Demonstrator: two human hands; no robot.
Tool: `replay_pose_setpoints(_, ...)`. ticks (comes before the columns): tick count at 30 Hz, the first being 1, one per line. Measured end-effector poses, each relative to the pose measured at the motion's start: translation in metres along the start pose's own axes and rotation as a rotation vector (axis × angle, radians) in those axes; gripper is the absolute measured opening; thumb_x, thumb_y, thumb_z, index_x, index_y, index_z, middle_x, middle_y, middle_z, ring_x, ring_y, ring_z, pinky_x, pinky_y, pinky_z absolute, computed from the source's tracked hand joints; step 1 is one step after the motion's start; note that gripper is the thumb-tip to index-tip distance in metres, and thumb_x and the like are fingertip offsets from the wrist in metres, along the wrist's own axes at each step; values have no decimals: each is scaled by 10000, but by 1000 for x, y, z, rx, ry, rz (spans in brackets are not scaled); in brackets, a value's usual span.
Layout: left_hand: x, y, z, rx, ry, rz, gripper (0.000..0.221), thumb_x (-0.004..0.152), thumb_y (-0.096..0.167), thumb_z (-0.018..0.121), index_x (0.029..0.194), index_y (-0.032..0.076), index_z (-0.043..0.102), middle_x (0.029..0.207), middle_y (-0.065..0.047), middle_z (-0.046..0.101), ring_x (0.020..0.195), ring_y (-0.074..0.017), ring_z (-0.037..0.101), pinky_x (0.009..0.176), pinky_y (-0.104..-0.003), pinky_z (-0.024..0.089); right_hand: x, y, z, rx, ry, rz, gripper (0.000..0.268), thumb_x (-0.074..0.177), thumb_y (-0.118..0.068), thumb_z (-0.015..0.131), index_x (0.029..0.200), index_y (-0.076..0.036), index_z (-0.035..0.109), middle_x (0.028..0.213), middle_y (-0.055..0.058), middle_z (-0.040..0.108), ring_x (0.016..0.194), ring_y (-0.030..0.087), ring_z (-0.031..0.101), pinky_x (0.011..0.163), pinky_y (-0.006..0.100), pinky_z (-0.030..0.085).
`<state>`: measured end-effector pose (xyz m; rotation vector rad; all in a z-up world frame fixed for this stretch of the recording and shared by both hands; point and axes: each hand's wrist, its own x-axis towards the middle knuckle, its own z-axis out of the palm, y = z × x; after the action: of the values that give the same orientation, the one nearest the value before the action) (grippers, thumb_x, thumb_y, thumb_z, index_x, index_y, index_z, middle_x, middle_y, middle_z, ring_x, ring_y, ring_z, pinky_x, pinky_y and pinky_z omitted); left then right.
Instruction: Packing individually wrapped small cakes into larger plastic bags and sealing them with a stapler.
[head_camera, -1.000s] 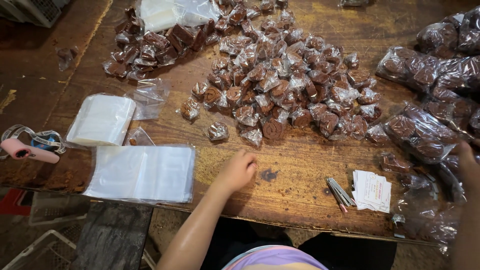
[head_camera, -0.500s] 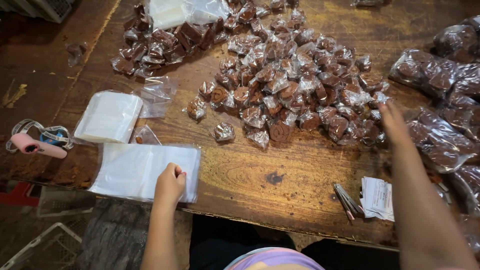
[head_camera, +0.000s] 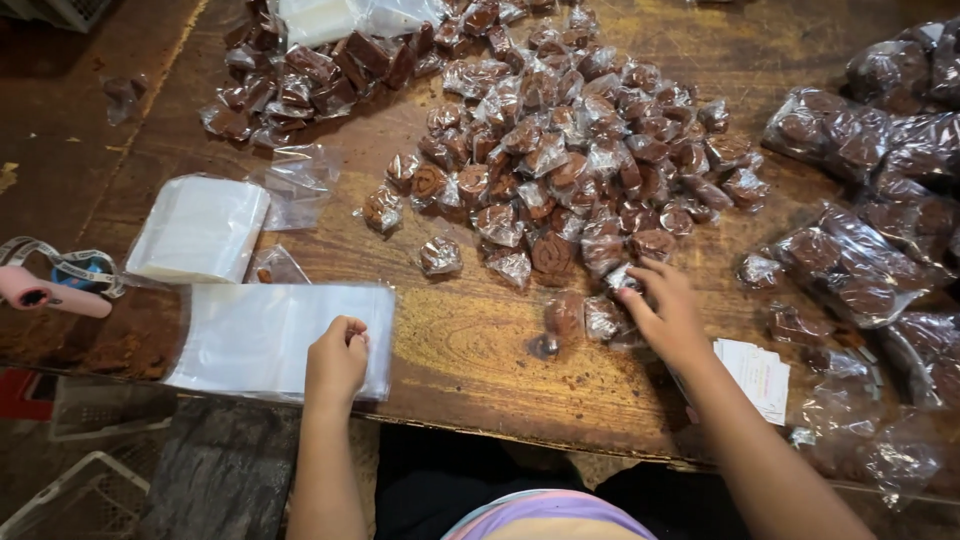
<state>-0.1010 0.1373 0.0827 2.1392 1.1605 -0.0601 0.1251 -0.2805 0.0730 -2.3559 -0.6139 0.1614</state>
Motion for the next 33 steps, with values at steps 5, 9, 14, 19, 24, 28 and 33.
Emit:
replay_pose_setpoints(5, -6, -8, 1, -53, 248, 186, 161, 932, 171, 718, 1091, 147, 711, 925, -93, 751, 933, -279, 725, 806, -391, 591, -53, -22, -10, -302, -234, 14, 542, 744, -327, 817, 1268, -310, 681, 1246, 47, 691, 1232, 302, 609, 1077, 497, 417)
replay_pose_setpoints(9, -27, 9, 22, -114, 217, 447, 280, 937, -32, 607, 1176, 46, 731, 1086, -191, 706, 1078, -381, 686, 930, -462, 566, -70, -8, 4, -378, -218, 108, 524, 786, -204, 751, 1291, -297, 650, 1181, 39, 715, 1199, 279, 661, 1025, 437, 527)
replay_pose_setpoints(14, -60, 32, 71, 102, 4, 745, 467, 827, 13, 579, 1272, 105, 683, 1289, -99, 651, 1145, -333, 675, 950, -438, 564, -46, -33, 7, -233, 160, 38, 536, 881, -57, 610, 1329, -347, 654, 1269, 106, 624, 1189, 359, 639, 958, 487, 538)
replay_pose_setpoints(19, -97, 59, 85, 135, -180, 731, 560, 824, 34, 591, 1384, 35, 567, 1418, -162, 540, 1097, -450, 668, 900, -542, 581, -39, -81, 36, -365, 68, -169, 487, 855, -209, 713, 1338, -202, 651, 1392, 212, 550, 1302, 434, 534, 1044, 516, 485)
replay_pose_setpoints(24, -107, 60, 94, 160, -244, 740, 603, 836, 38, 595, 1435, 45, 523, 1450, -144, 504, 1093, -441, 674, 892, -527, 591, -28, -43, 37, -370, 35, -78, 487, 903, -233, 634, 1387, -182, 602, 1311, 216, 582, 1247, 422, 565, 1010, 521, 497)
replay_pose_setpoints(28, -103, 55, 102, 201, -252, 789, 523, 846, 69, 607, 1367, 61, 564, 1407, -115, 507, 1087, -410, 684, 850, -500, 614, -29, 9, 38, -474, 28, 4, 475, 1000, -358, 468, 1437, -187, 537, 1080, 175, 642, 1064, 368, 655, 910, 480, 531)
replay_pose_setpoints(33, -102, 55, 103, 192, -258, 822, 491, 858, 64, 614, 1348, 52, 591, 1398, -113, 515, 1107, -382, 685, 851, -470, 623, -46, -28, 21, -417, 8, 6, 780, 880, -624, 576, 1480, -134, 491, 1167, 194, 626, 1138, 391, 618, 944, 482, 514)
